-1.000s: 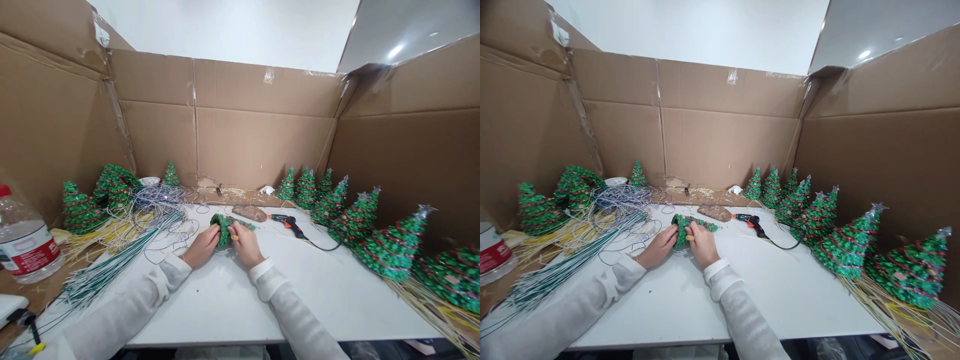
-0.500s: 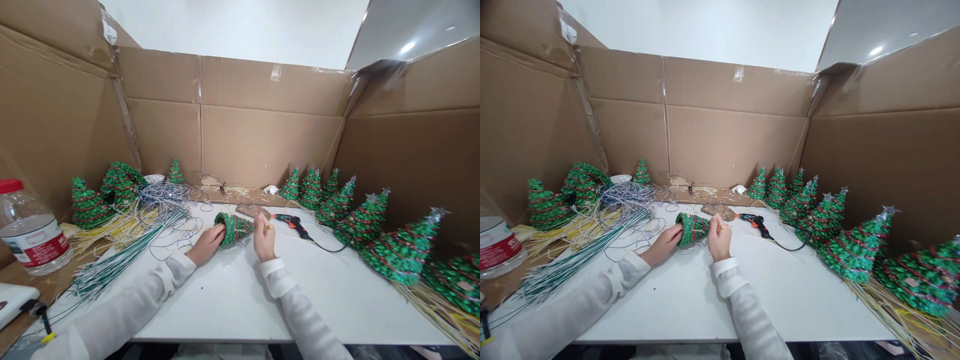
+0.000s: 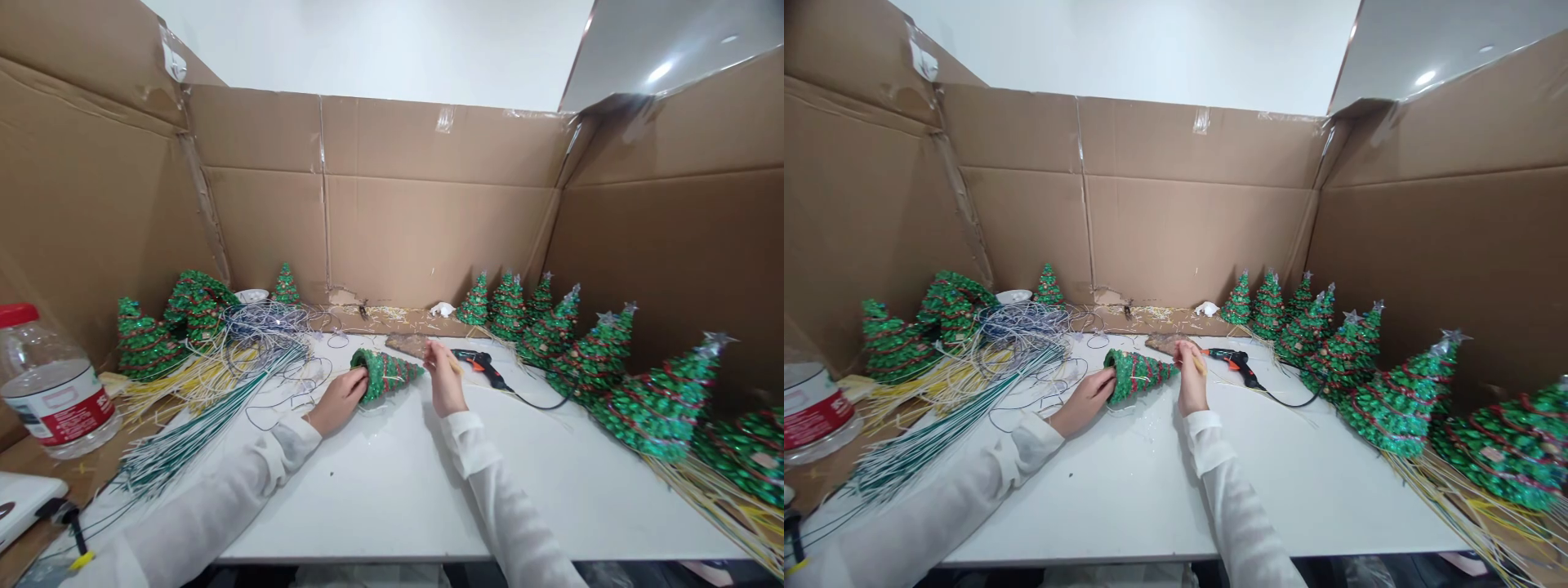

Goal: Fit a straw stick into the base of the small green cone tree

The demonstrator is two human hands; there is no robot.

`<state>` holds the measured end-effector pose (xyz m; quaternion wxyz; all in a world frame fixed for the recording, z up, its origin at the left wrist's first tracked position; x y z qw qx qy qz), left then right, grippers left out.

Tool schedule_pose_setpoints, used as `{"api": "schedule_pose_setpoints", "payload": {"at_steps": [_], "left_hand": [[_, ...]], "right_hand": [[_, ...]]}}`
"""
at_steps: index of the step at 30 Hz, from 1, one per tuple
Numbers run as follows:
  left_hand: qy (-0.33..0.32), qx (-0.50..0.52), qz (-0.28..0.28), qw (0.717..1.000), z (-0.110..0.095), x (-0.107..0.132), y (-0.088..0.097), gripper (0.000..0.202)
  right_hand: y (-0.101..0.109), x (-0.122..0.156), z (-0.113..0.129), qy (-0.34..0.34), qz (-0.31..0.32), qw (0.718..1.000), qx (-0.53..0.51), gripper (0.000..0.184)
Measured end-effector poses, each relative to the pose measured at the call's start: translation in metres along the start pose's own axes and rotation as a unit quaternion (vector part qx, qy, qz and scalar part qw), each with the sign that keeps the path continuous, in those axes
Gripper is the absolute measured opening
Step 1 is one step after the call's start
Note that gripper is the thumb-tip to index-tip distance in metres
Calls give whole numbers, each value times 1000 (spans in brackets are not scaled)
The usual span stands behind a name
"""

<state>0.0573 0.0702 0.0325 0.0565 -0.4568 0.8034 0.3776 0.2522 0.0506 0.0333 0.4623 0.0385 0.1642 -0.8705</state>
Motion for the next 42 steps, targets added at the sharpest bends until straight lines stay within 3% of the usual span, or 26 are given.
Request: {"api": "schedule_pose_setpoints", "payload": {"at_steps": [5,8,29,42], "left_hand": [[11,-5,-6,1000,0,-1,1,23],[19,2,-9,1000,1,-1,1,24],[4,-4,-20,1000,0,-2,4,23],[-1,-6,-20,1000,0,-2,3,22]], "right_hand": [[-32,10,-16,-20,133,991,23,35],[-40,15,-22,-40,169,984,38,39],[-33,12,-20,-68,157,983,-62,39],[-35,13,-21,-79,160,983,-48,35]]}}
Point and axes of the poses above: each hand's wrist, its own x-axis away from the middle knuckle, its own y-axis out of the back of the hand, z = x × y, the point moved 8 cm from there along -x, towards the middle knuckle, and after that the axes turned 13 degrees about x, right-handed, at the moved point
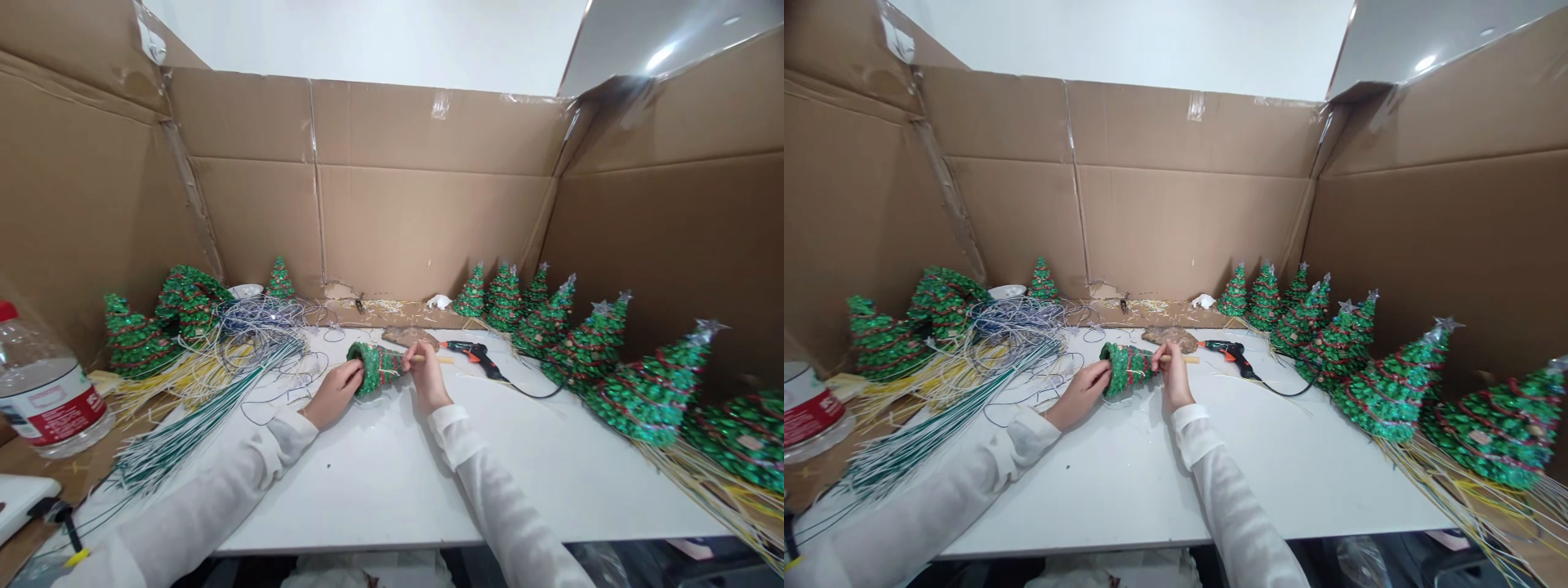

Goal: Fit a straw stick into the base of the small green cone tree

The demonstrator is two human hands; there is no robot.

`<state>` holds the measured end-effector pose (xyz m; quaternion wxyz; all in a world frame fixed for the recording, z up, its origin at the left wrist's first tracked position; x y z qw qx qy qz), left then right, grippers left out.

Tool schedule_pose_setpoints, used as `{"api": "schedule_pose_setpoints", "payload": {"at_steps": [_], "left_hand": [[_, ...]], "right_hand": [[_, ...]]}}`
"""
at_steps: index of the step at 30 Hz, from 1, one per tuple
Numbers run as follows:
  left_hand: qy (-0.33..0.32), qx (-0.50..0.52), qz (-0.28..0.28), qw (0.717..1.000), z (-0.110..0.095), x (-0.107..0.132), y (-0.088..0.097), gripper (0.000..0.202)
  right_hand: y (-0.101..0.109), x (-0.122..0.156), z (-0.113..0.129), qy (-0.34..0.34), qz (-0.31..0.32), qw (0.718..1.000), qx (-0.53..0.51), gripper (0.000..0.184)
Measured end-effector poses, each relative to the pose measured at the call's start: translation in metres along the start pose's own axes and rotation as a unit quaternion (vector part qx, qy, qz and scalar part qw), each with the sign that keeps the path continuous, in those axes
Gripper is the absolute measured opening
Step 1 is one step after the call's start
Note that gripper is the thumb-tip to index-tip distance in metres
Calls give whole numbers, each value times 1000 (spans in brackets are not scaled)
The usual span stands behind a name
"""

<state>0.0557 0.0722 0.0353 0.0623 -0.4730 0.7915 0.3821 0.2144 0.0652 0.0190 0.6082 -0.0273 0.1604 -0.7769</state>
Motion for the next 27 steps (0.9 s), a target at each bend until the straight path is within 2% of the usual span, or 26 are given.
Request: {"api": "schedule_pose_setpoints", "payload": {"at_steps": [14,27], "left_hand": [[-11,-10,14,1000,-5,0,-1,24],[-15,-20,22,999,-2,2,-3,25]], "right_hand": [[0,1,1,2,-3,1000,7,37],[1,0,-1,-12,-11,1000,10,31]]}}
Point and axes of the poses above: each hand's wrist, its own x-axis away from the middle knuckle, its own y-axis out of the back of the hand, z = x × y, the point moved 8 cm from there along -x, towards the middle knuckle, and after that the axes turned 13 degrees about x, right-handed, at the moved point
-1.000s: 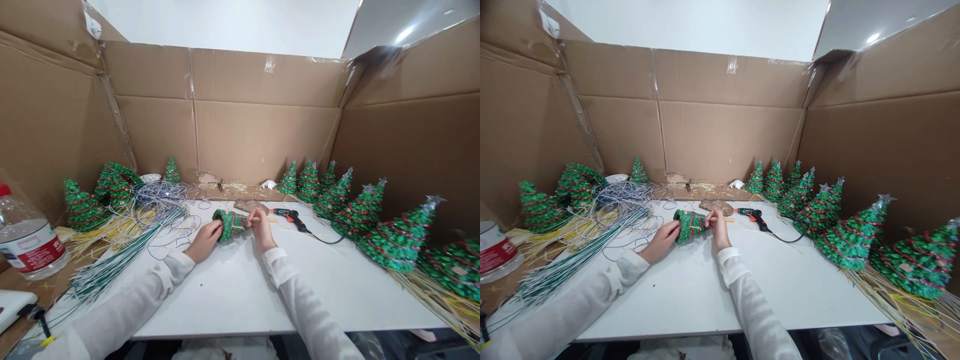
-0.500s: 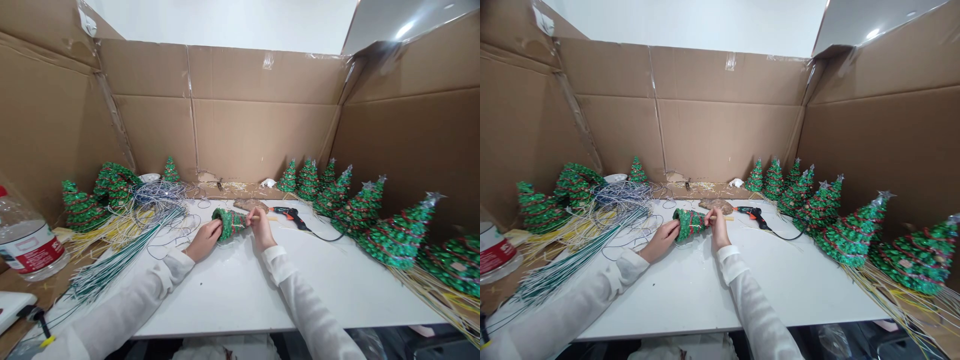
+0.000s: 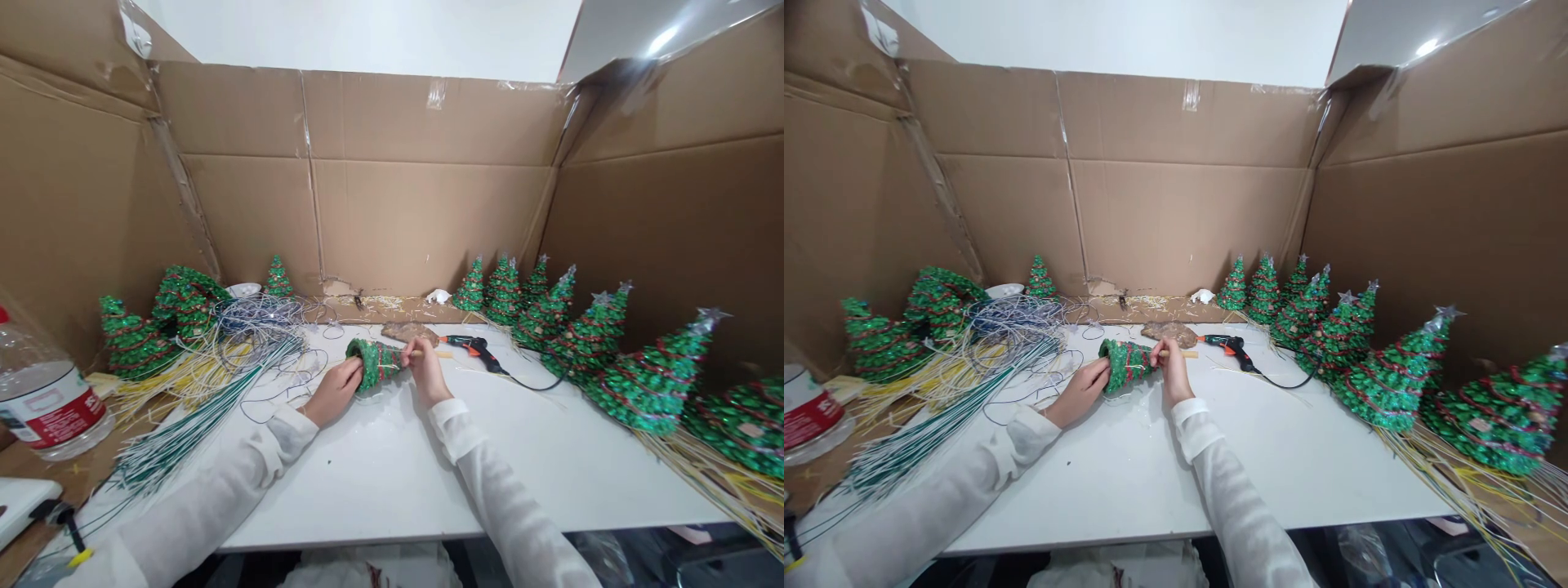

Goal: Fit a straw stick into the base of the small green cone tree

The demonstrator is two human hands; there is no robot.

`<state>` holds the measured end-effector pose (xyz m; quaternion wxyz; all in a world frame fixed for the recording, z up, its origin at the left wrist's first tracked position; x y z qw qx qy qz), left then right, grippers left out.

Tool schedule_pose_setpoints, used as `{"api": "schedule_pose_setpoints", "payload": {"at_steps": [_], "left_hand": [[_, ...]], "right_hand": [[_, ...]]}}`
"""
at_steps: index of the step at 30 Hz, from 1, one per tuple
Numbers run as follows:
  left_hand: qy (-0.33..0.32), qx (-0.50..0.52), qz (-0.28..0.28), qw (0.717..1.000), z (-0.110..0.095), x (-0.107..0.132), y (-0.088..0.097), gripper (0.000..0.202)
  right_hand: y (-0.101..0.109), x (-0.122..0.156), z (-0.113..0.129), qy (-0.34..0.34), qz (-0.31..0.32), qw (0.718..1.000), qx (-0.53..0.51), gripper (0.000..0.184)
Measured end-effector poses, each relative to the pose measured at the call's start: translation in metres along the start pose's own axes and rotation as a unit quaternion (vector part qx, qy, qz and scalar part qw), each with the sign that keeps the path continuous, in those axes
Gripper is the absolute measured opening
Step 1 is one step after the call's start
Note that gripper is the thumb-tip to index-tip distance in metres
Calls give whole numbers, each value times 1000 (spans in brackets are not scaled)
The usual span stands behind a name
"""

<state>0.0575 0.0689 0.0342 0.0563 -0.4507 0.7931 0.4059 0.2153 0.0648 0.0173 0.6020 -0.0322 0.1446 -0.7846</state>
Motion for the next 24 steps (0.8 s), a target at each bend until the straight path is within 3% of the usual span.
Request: {"api": "schedule_pose_setpoints", "payload": {"at_steps": [7,16,24], "left_hand": [[-4,-6,3,1000,1,0,-1,24],[-1,-18,10,1000,0,0,-2,24],[-1,-19,7,1000,0,0,-2,24]], "right_hand": [[-1,3,3,-1,-1,1000,17,30],[-2,5,23,57,-7,993,101,32],[-1,4,22,51,-10,994,95,32]]}}
Point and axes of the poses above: each hand's wrist, its own x-axis away from the middle knuckle, its own y-axis out of the back of the hand, z = x × y, the point moved 8 cm from there along -x, towards the middle knuckle, and after that the axes turned 13 degrees about x, right-handed, at the moved point
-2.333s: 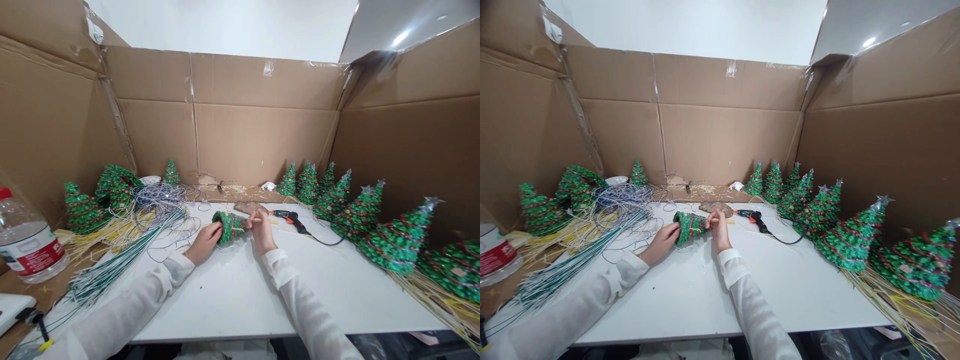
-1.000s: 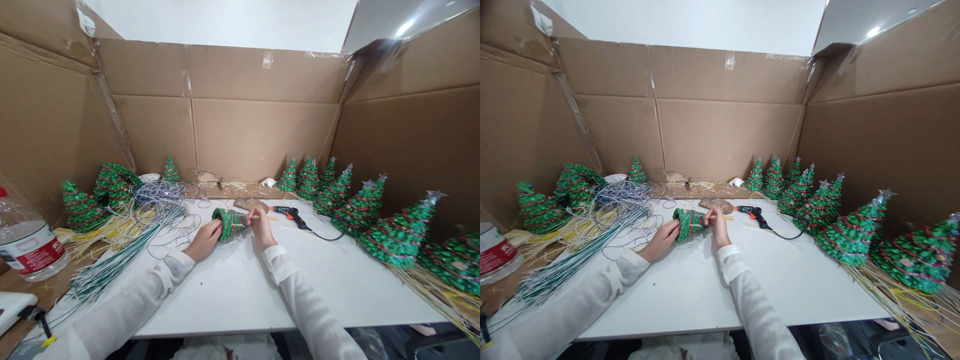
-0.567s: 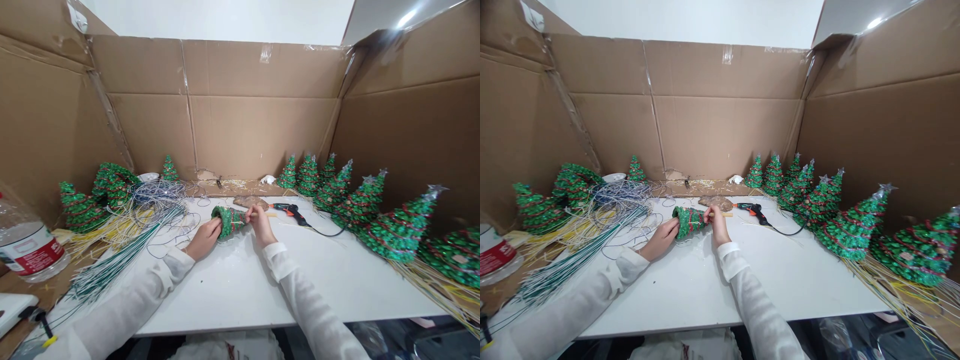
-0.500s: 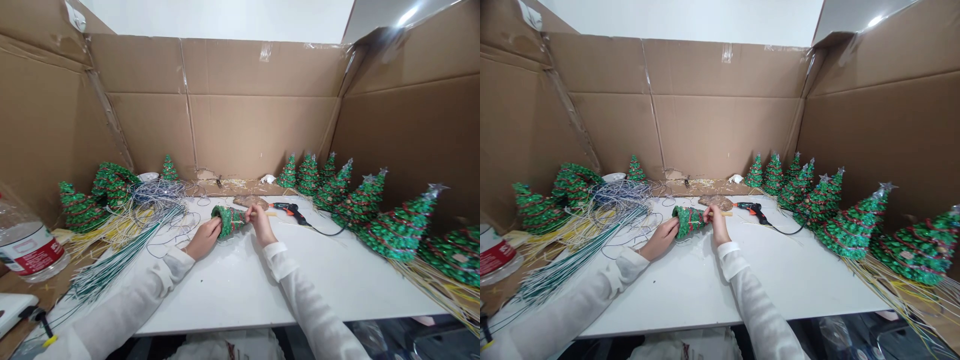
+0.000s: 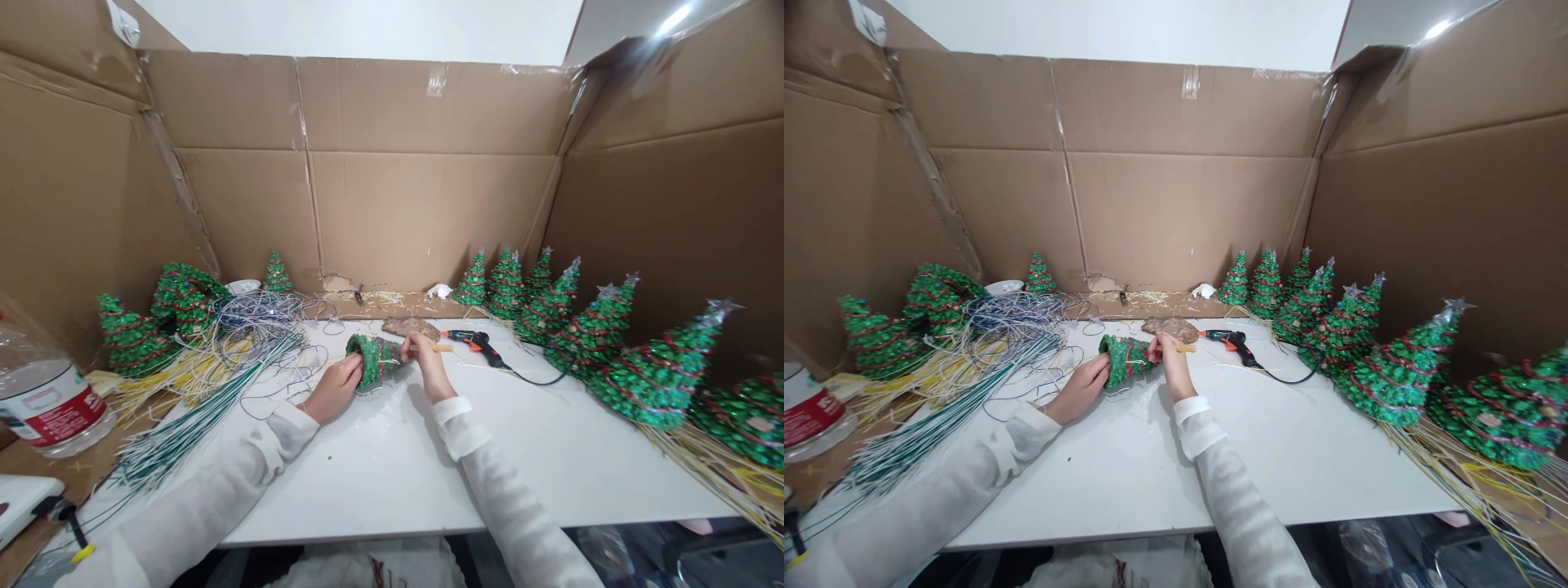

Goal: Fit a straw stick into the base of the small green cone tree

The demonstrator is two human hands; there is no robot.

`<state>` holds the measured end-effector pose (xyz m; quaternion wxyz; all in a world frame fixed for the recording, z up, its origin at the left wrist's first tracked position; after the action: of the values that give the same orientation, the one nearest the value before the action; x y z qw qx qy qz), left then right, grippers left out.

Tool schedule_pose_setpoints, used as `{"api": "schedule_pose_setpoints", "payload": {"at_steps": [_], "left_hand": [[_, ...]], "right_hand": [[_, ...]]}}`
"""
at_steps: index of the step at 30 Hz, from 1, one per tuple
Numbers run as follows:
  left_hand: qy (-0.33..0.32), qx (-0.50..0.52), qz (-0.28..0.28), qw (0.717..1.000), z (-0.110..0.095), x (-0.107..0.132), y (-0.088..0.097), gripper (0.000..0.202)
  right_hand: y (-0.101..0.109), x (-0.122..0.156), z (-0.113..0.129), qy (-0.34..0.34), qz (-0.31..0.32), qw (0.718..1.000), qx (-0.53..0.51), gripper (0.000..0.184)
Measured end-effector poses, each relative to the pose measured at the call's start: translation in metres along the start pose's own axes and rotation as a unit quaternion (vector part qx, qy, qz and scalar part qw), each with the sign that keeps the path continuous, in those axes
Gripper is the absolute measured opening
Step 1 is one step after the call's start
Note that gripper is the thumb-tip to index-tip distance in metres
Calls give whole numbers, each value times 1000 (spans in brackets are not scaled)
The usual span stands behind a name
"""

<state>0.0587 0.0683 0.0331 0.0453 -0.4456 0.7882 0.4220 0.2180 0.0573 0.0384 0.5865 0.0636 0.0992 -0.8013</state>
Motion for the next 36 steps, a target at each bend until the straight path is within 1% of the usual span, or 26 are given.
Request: {"api": "schedule_pose_setpoints", "payload": {"at_steps": [4,19,26,36], "left_hand": [[-1,5,-1,1000,-2,0,0,23],[-1,-2,0,1000,0,0,0,24],[-5,4,2,1000,-1,0,-1,25],[9,11,6,1000,-2,0,-1,24]], "right_hand": [[1,0,-3,-9,-7,1000,2,31],[1,-2,-7,-4,13,1000,-11,31],[1,-2,-8,-8,8,1000,-18,31],[-1,0,-6,12,-3,999,-30,30]]}}
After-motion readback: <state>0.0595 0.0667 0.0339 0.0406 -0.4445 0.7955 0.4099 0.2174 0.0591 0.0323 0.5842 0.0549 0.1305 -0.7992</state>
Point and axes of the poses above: each hand's wrist, its own x-axis away from the middle knuckle, its own y-axis out of the back of the hand, z = x × y, the point moved 8 cm from there along -x, towards the middle knuckle, and after that the axes turned 13 degrees about x, right-handed, at the moved point
